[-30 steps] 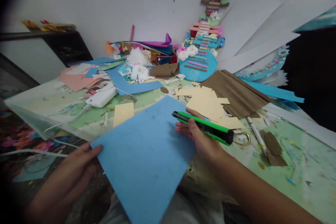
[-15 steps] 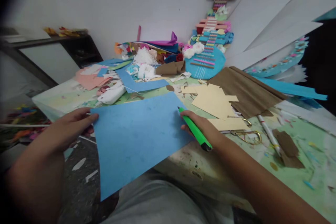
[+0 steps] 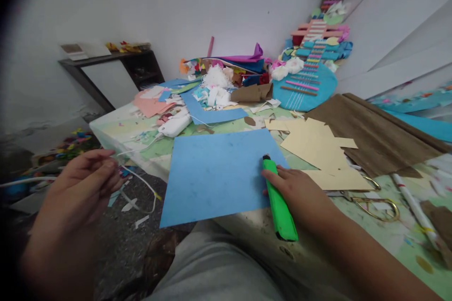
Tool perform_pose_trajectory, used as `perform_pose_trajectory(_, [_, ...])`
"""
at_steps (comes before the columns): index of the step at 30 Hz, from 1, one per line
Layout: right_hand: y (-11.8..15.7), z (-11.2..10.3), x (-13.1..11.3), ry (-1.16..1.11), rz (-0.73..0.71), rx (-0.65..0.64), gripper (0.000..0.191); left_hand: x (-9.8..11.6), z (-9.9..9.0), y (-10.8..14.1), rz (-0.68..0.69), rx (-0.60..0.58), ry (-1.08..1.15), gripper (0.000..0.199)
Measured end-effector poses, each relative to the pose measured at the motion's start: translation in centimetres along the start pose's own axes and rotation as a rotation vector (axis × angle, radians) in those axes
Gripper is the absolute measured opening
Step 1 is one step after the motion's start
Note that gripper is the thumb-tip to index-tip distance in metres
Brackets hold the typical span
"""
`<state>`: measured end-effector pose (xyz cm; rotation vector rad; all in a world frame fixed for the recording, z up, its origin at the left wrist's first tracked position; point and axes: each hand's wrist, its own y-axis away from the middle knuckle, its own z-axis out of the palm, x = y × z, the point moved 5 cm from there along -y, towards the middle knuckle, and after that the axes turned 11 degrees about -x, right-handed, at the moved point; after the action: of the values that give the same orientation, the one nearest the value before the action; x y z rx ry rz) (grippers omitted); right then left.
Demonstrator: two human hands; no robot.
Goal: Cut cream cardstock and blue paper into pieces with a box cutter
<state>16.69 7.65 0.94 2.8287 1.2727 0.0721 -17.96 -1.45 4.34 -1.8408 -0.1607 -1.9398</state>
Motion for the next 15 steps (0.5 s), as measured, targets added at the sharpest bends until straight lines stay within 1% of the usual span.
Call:
perform_pose_trajectory(3, [0.7, -0.4, -0.6, 0.135, 0.064, -0.069, 0.034, 0.4, -0.2, -0.2, 0.101, 0.031, 0.120, 0.031])
perform_pose_trajectory(6, [1.7, -0.8, -1.2, 0.193, 0.107, -0.120, 0.039, 0.7, -0.4, -0.3, 0.112, 0.038, 0.155, 0.046])
perform_pose_trajectory(9, [2.6, -1.1, -1.7, 0.216, 0.121, -0.147, 0.042, 1.3, -0.9, -0.3, 0.141, 0.072, 0.162, 0.061])
perform_pose_trajectory(11, [3.2, -1.1, -2.0, 0.215, 0.118, -0.150, 0.043, 1.5, -1.2, -0.4, 0.140, 0.122, 0.174, 0.061])
perform_pose_trajectory(13, [3.7, -1.0, -2.2, 0.211, 0.118, -0.139, 0.046, 1.5, -1.4, -0.4, 0.142, 0.184, 0.187, 0.055])
perform_pose_trajectory(14, [3.9, -1.0, -2.2, 0.209, 0.124, -0.138, 0.047, 1.5, -1.3, -0.3, 0.150, 0.199, 0.192, 0.052])
perform_pose_trajectory(15, [4.2, -0.9, -2.3, 0.210, 0.132, -0.140, 0.048, 1.4, -1.0, -0.1, 0.161, 0.188, 0.197, 0.049])
